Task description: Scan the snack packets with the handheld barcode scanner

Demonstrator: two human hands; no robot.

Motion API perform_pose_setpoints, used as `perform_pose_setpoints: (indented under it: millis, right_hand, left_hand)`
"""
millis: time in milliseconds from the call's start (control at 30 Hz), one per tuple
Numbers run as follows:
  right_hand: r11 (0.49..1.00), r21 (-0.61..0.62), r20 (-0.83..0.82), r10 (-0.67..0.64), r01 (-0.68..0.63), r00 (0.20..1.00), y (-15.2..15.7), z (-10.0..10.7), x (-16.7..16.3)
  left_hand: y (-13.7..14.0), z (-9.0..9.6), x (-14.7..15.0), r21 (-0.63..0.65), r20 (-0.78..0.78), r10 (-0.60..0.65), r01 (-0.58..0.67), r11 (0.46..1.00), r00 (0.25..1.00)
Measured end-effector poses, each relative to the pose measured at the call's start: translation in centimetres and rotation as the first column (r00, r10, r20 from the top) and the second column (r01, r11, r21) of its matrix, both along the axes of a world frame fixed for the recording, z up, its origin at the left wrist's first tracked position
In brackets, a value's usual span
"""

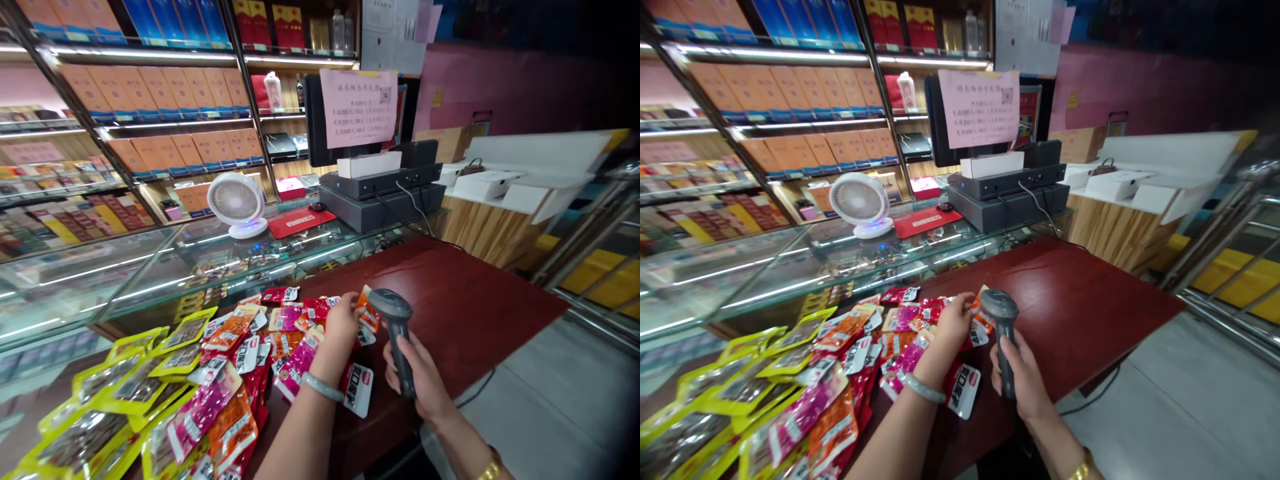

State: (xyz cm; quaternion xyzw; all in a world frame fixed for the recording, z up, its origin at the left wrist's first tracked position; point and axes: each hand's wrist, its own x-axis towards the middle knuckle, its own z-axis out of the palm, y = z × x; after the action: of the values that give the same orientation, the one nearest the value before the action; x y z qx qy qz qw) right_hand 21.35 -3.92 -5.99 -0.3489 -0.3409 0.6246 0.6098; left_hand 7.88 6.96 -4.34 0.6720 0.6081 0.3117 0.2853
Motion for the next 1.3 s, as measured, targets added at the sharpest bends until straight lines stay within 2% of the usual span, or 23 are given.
perform_pose_setpoints:
  millis: [67,133,200,267,333,367,433,500,567,633,700,767,800,867,933,1033,1200,1300]
  right_hand:
    - [1.0,0.003,0.001,0.011,-0.011,1.0,0.0,0.0,0.0]
    - [1.0,0.008,0.008,0.024,-0.024,1.0,-0.1,0.0,0.0]
    - [0.999,0.015,0.021,0.033,-0.033,0.999,-0.1,0.0,0.0]
    - [0.999,0.021,0.037,0.037,-0.038,0.999,-0.1,0.0,0.1]
    - [0.999,0.02,0.045,0.04,-0.041,0.998,-0.1,-0.1,0.1]
    - [0.999,0.015,0.045,0.043,-0.044,0.998,-0.1,-0.1,0.1]
    - [0.999,0.005,0.041,0.047,-0.047,0.998,0.0,0.0,0.0]
    - [0.999,-0.002,0.036,0.05,-0.05,0.998,-0.1,0.0,0.0]
    - [0.999,-0.003,0.032,0.049,-0.049,0.998,-0.1,0.1,0.0]
    - [0.998,0.001,0.026,0.058,-0.058,0.998,-0.1,0.0,0.1]
    - [0.996,0.006,0.02,0.094,-0.094,0.995,-0.2,0.0,0.2]
    - [0.989,0.01,0.016,0.147,-0.147,0.989,-0.2,0.0,0.2]
    - [0.985,0.009,0.017,0.169,-0.17,0.985,-0.2,0.0,0.3]
    - [0.979,0.002,0.025,0.203,-0.203,0.979,-0.2,-0.1,0.3]
    - [0.974,-0.005,0.038,0.225,-0.225,0.974,-0.3,-0.2,0.2]
    - [0.971,-0.016,0.054,0.24,-0.239,0.969,-0.3,-0.5,0.2]
    - [0.969,-0.018,0.084,0.249,-0.248,0.965,-0.4,-0.6,0.2]
    - [0.969,-0.019,0.078,0.245,-0.245,0.966,-0.4,-0.5,0.2]
  left_hand:
    - [-0.1,0.2,-0.1,0.038,-0.066,-0.041,0.043,0.998,0.997]
    - [-0.2,0.9,-1.0,0.126,-0.192,-0.023,0.048,0.991,0.981]
    - [-0.2,1.7,-2.5,0.239,-0.311,0.062,0.015,0.971,0.949]
    - [-0.2,2.2,-4.1,0.32,-0.409,0.214,-0.08,0.944,0.887]
    - [0.0,2.2,-5.4,0.31,-0.499,0.328,-0.188,0.932,0.802]
    - [0.0,2.1,-5.9,0.273,-0.543,0.34,-0.222,0.936,0.768]
    - [0.2,2.0,-6.6,0.206,-0.6,0.315,-0.239,0.949,0.735]
    - [0.3,2.2,-6.9,0.224,-0.597,0.33,-0.242,0.944,0.731]
    - [0.4,2.6,-7.0,0.281,-0.533,0.38,-0.266,0.922,0.756]
    - [0.7,2.9,-6.9,0.274,-0.397,0.401,-0.311,0.91,0.825]
    - [1.0,2.8,-6.5,0.201,-0.169,0.382,-0.348,0.916,0.909]
    - [1.2,2.4,-5.8,0.082,0.127,0.339,-0.35,0.933,0.932]
    - [1.3,2.1,-5.3,0.016,0.275,0.31,-0.327,0.945,0.91]
    - [1.2,1.6,-4.2,-0.099,0.522,0.256,-0.24,0.966,0.814]
    - [1.0,1.2,-3.1,-0.161,0.669,0.215,-0.144,0.976,0.711]
    - [0.8,0.8,-2.2,-0.178,0.73,0.18,-0.071,0.981,0.659]
    - [1.0,0.1,-1.9,-0.078,0.689,0.172,-0.164,0.983,0.704]
    - [1.1,-0.2,-1.5,-0.134,0.69,0.163,-0.097,0.986,0.706]
